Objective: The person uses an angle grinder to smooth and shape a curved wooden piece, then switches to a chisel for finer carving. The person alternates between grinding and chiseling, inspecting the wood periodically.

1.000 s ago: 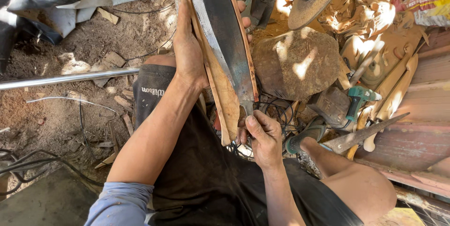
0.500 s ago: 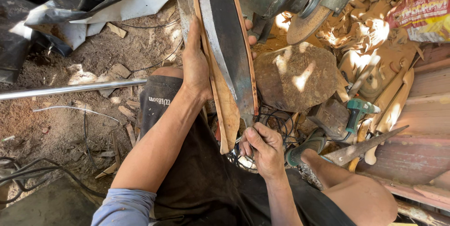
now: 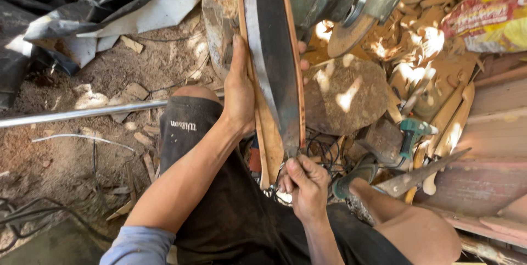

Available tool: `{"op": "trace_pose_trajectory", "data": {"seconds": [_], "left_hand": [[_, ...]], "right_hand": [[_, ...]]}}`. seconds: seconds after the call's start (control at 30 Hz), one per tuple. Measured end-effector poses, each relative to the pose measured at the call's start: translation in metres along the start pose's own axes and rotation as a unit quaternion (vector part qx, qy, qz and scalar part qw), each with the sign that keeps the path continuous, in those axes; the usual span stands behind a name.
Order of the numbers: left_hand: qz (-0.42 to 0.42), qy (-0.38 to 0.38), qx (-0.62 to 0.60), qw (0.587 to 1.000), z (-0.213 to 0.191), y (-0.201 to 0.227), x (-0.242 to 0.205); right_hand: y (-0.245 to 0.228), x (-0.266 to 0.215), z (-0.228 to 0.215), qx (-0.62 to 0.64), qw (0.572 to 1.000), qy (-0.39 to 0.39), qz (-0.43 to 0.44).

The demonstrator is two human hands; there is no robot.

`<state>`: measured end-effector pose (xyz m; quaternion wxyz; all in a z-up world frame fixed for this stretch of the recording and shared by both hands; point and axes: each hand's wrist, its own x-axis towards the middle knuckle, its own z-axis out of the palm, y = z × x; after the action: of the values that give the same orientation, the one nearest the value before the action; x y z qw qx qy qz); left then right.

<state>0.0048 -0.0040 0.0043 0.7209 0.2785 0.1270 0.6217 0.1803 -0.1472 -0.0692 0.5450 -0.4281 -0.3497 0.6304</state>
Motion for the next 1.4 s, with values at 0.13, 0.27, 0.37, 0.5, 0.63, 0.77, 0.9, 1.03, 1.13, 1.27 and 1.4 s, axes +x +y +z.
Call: {"op": "trace_pose_trajectory", "data": {"seconds": [0.13,0.27,0.37,0.5,0.63,0.77,0.9,1.03,1.13,1.27,1.4], "left_hand": [[-0.002,0.011,-0.012,1.0,-0.008,0.0,-0.002],[0.011,0.006,0.002,1.0,-0.013,0.001,0.003],[0.009,0.007,0.0,1.0,-0.014,0.0,0.002],[-0.006,0.025,0.011,1.0,-0.015,0.001,0.0],[-0.011,0.023,-0.006,1.0,-0.014,0.001,-0.001],[-0.008,0.03,-0.007,0.999,-0.013,0.003,0.001],[0.071,0.05,0.114,0.99,-0.02,0.023,0.009],[0.087,0.046,0.09,0.991,-0.023,0.028,0.006],[0.077,0.034,0.085,0.993,-0.015,0.012,-0.002],[0.034,0.001,0.001,0.999,-0.006,0.003,-0.006],[0.034,0.003,-0.014,0.999,-0.007,0.011,-0.004]], "right_hand": [[-0.003,-0.005,0.0,-0.012,0.999,-0.029,0.007],[-0.007,0.001,0.0,-0.017,0.998,-0.053,0.0],[-0.004,0.001,-0.001,-0.039,0.997,-0.061,-0.011],[0.001,-0.003,-0.001,-0.031,0.997,-0.067,-0.005],[0.003,-0.005,-0.003,-0.034,0.997,-0.063,-0.007],[0.008,-0.005,-0.011,-0.037,0.997,-0.063,-0.002],[0.013,-0.014,-0.013,-0.026,0.996,-0.077,-0.02],[0.013,-0.019,-0.007,0.012,0.998,-0.064,-0.004],[0.008,-0.005,-0.003,0.019,0.999,-0.014,-0.033],[-0.007,0.008,0.0,0.014,0.999,-0.034,-0.03],[-0.013,0.011,0.005,-0.013,0.997,-0.07,-0.021]]}}
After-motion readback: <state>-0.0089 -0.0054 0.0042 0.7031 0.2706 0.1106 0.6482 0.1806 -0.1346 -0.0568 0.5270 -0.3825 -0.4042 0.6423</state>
